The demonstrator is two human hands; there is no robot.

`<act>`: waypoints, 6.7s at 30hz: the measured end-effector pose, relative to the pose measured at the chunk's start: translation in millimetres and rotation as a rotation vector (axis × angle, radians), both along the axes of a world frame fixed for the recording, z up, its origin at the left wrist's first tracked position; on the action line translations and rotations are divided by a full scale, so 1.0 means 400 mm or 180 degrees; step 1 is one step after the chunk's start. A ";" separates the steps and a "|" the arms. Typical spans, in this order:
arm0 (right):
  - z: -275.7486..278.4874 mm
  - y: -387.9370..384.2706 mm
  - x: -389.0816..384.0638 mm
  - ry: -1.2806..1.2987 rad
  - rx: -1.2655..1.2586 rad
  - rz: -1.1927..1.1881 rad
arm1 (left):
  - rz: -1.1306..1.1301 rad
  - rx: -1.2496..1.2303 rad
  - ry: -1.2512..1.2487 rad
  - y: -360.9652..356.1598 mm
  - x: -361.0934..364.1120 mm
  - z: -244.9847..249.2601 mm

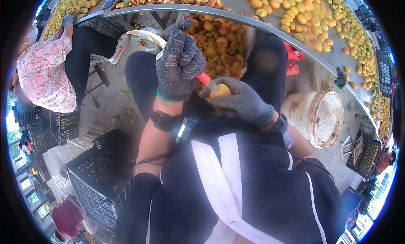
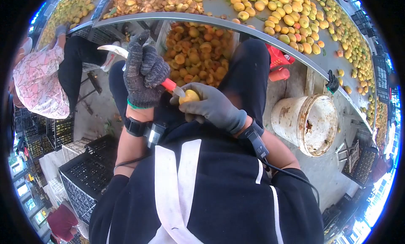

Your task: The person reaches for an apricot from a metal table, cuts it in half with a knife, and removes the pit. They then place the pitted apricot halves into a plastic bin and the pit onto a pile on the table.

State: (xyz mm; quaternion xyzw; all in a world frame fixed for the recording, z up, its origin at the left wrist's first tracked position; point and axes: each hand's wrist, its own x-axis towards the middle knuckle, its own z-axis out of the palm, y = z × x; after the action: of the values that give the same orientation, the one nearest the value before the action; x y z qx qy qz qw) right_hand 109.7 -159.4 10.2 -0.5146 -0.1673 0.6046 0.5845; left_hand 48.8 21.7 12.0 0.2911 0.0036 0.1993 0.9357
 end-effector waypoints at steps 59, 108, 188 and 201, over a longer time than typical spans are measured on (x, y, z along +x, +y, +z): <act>-0.063 -0.024 -0.084 -0.0278 0.0714 0.0192 | -0.0325 -0.0507 0.0563 -0.045 -0.058 -0.013; -0.112 0.202 0.360 -0.2580 -0.0060 0.0161 | 0.0058 -0.0407 0.1384 0.144 -0.024 -0.173; -0.101 0.090 0.200 -0.0770 0.0088 -0.0741 | -0.0012 0.5716 0.1775 -0.012 0.060 -0.170; -0.097 0.023 0.161 0.1842 0.0851 -0.1887 | -0.1751 0.0803 0.1829 -0.040 -0.005 -0.046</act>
State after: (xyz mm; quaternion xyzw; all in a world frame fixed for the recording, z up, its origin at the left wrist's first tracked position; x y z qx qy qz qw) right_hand 174.1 -150.1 -28.5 -0.2695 0.0816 0.5030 0.8171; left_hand 47.0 5.8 -6.5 0.4373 0.1622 -0.1485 0.8720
